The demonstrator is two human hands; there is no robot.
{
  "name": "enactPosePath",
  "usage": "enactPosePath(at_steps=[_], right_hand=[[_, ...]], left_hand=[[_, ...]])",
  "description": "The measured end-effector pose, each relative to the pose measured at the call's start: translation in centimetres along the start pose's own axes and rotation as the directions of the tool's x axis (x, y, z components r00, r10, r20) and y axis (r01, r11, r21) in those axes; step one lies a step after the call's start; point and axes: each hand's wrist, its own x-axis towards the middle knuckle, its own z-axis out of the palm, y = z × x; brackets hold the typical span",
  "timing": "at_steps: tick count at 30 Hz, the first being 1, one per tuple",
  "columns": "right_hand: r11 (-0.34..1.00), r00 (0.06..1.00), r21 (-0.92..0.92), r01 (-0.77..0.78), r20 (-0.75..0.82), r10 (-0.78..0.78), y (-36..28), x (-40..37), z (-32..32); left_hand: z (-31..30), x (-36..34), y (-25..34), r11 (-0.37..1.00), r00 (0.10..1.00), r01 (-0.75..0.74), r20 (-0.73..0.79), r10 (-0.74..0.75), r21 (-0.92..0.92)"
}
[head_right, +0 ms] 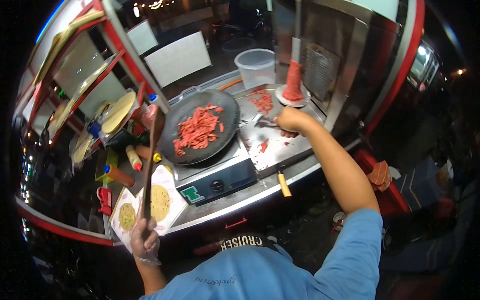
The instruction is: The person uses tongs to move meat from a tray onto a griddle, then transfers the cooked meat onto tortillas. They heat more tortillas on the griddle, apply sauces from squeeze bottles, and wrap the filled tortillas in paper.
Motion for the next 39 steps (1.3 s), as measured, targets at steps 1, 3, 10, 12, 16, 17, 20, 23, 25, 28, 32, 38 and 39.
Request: enactPosePath(at_steps=[1, 3, 10, 12, 16, 17, 20, 23, 25, 28, 32, 38, 39], right_hand=[[0.999, 0.996, 0.014, -0.034, 0.077, 0.033, 0.7, 1.0, 0.5], [0.999, 0.995, 0.008, -0.034, 0.099, 0.033, 1.3, 1.6, 2.1], [0.912, 0.921, -0.226, 0.343, -0.111, -0.374, 1.1, 11.2, 7.8], [0.961, 0.967, -0.113, 0.254, 0.035, -0.252, -1.2, 8.4, 3.5], [0.987, 0.969, 0.013, 0.162, 0.186, -0.162, 0.6, 7.8, -0.5], [0.99, 0.956, -0.012, 0.141, 0.263, -0.133, 1.3, 8.2, -0.6], [0.978, 0.955, 0.182, 0.099, 0.26, -0.145, 1.5, 8.4, 1.5], [0.98, 0.968, 0.137, 0.142, 0.187, -0.167, 0.5, 13.0, 6.6], [0.956, 0.993, 0.289, 0.052, 0.087, -0.08, -1.8, 12.3, 6.9], [0.941, 0.999, 0.338, 0.016, 0.037, -0.03, -3.4, 15.3, 8.6], [0.884, 0.998, 0.467, 0.007, -0.061, 0.024, -4.6, 17.4, 10.1], [0.767, 0.983, 0.639, 0.061, -0.171, 0.064, -3.8, 22.3, 15.8], [0.721, 0.984, 0.692, 0.046, -0.157, 0.088, -3.7, 22.7, 16.0]], left_hand=[[0.7, -0.1, -0.1, 1.0, 0.999, -0.025, -0.032, 0.025, -0.007], [1.7, 0.1, -0.8, 0.998, 0.999, -0.05, -0.023, 0.049, -0.043], [5.2, 0.8, -3.1, 0.985, 0.995, -0.056, -0.095, 0.041, -0.164], [5.9, 0.6, -3.2, 0.983, 0.988, -0.09, -0.136, 0.068, -0.161], [7.8, -0.7, -4.0, 0.98, 0.975, -0.161, -0.175, 0.14, -0.113], [8.0, -0.7, -4.1, 0.98, 0.973, -0.164, -0.179, 0.143, -0.109], [8.4, -0.5, -4.3, 0.98, 0.969, -0.172, -0.198, 0.149, -0.105], [8.5, 0.1, -4.1, 0.981, 0.968, -0.17, -0.203, 0.148, -0.095], [9.3, 0.3, -3.8, 0.981, 0.966, -0.167, -0.215, 0.143, -0.099], [10.1, 0.0, -3.7, 0.977, 0.964, -0.182, -0.215, 0.155, -0.113], [8.8, -1.4, -3.6, 0.97, 0.964, -0.191, -0.213, 0.157, -0.148], [7.6, -2.7, -3.1, 0.961, 0.962, -0.212, -0.213, 0.174, -0.175], [6.9, -2.6, -3.0, 0.958, 0.969, -0.205, -0.179, 0.17, -0.202]])
